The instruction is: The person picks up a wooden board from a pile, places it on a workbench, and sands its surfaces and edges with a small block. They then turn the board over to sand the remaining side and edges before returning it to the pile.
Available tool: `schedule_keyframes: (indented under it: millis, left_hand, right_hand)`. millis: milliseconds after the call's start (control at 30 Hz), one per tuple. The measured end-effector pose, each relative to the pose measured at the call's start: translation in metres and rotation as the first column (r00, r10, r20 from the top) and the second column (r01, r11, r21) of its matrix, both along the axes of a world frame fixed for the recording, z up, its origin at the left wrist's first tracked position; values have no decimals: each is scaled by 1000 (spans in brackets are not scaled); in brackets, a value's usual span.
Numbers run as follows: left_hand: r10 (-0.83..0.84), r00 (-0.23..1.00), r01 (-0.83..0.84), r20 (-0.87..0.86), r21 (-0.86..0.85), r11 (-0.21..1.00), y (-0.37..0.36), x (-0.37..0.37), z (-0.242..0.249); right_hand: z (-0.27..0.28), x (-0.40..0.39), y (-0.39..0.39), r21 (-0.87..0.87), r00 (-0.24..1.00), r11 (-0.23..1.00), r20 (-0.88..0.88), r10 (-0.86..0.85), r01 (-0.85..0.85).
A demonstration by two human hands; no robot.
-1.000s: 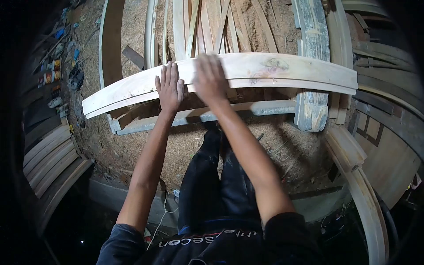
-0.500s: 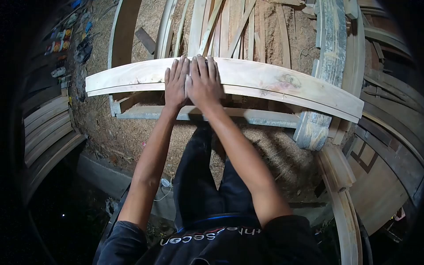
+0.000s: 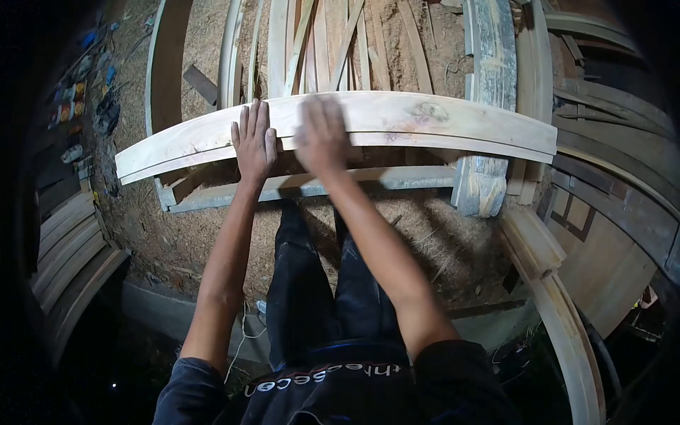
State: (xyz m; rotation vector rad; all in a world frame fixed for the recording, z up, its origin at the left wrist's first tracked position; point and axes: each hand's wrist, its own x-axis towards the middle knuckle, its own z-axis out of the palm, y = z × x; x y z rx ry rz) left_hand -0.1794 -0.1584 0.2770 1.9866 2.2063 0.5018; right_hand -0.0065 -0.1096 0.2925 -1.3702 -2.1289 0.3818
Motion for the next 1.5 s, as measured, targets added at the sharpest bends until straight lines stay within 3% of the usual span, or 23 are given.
schedule_keyframes:
  millis: [133, 200, 233, 267, 300, 467, 533, 633, 767, 800, 900, 933, 1000, 1067, 1133, 1200, 1233, 1300, 1333, 1433, 1500]
  left_hand:
    - [-34, 999, 35, 17, -22, 999, -3, -9, -1]
    - [-43, 999, 45, 26, -50, 998, -5, -19, 1]
    - [-45, 999, 45, 20, -41, 998, -5, -25, 1]
    - [-48, 999, 48, 17, -35, 998, -6, -31, 1]
    - [-27, 998, 28, 64, -27, 999, -7, -38, 0]
    - [-40, 998, 41, 47, -29, 999, -14, -51, -4]
    - [-51, 997, 52, 65, -17, 998, -11, -53, -3]
    - [-73, 992, 76, 104, -20, 997, -14, -68, -4]
    - [-79, 996, 80, 34, -32, 996, -32, -111, -2]
    - [-85, 996, 86, 17, -33, 996, -34, -123, -1]
    - [-120, 993, 120, 10, -21, 993, -41, -146, -5]
    - [-134, 991, 134, 15, -13, 991, -44, -150, -6]
    - [-139, 990, 139, 12, -14, 990, -46, -151, -7]
    - [-122, 993, 122, -3, -18, 992, -45, -149, -7]
    - [-117, 993, 117, -1, -13, 993, -46, -150, -8]
    - [-133, 991, 133, 11, -45, 990, -44, -152, -10]
    - [-172, 984, 173, 49, -20, 985, -45, -157, -10]
    - [-164, 984, 167, 64, -37, 985, -45, -156, -8]
    - [-156, 985, 160, 79, -54, 986, -45, -155, -6]
    - [-146, 987, 149, 65, -40, 988, -46, -154, -5]
    - [-148, 987, 149, 58, -16, 989, -47, -153, -4]
  right_hand:
    - [8, -11, -2, 61, 991, 989, -4, 137, -136]
    - [-2, 36, 11, 112, 998, 993, -60, -23, 30]
    - [-2, 66, 16, 90, 992, 988, -10, -126, 127]
    - [-3, 92, 18, 177, 973, 964, 79, -215, 199]
    - [-2, 114, 19, 182, 976, 970, 116, -186, 163]
    - [-8, 56, 12, 168, 913, 912, 103, -394, 375]
    - [-8, -10, 0, 134, 973, 964, 6, -230, 228]
    - [-2, -102, -26, 25, 999, 999, 33, -33, 32]
    - [-9, -74, -15, 96, 993, 989, 53, 103, -108]
    - [-6, -49, -8, 78, 998, 996, -23, 55, -53]
    - [-3, 13, 1, 168, 970, 961, 64, -235, 222]
    - [3, 18, -1, 125, 951, 948, 70, -301, 291]
    - [-2, -2, -4, 170, 892, 892, 105, -439, 419]
    - [-9, -50, -12, 202, 879, 879, 122, -461, 433]
    - [-6, -113, -29, 60, 961, 965, 96, -261, 256]
    - [-8, -168, -48, 26, 1000, 1000, 9, -16, 16]
    - [-5, -169, -48, 25, 1000, 1000, 10, -14, 14]
    - [1, -170, -48, 9, 979, 980, -31, 200, -200]
    - [-10, -153, -34, 74, 971, 972, -71, 230, -225]
    - [-13, -81, -2, 159, 992, 981, 31, -122, 115]
    - [-8, -52, 14, 225, 933, 921, 100, -347, 318]
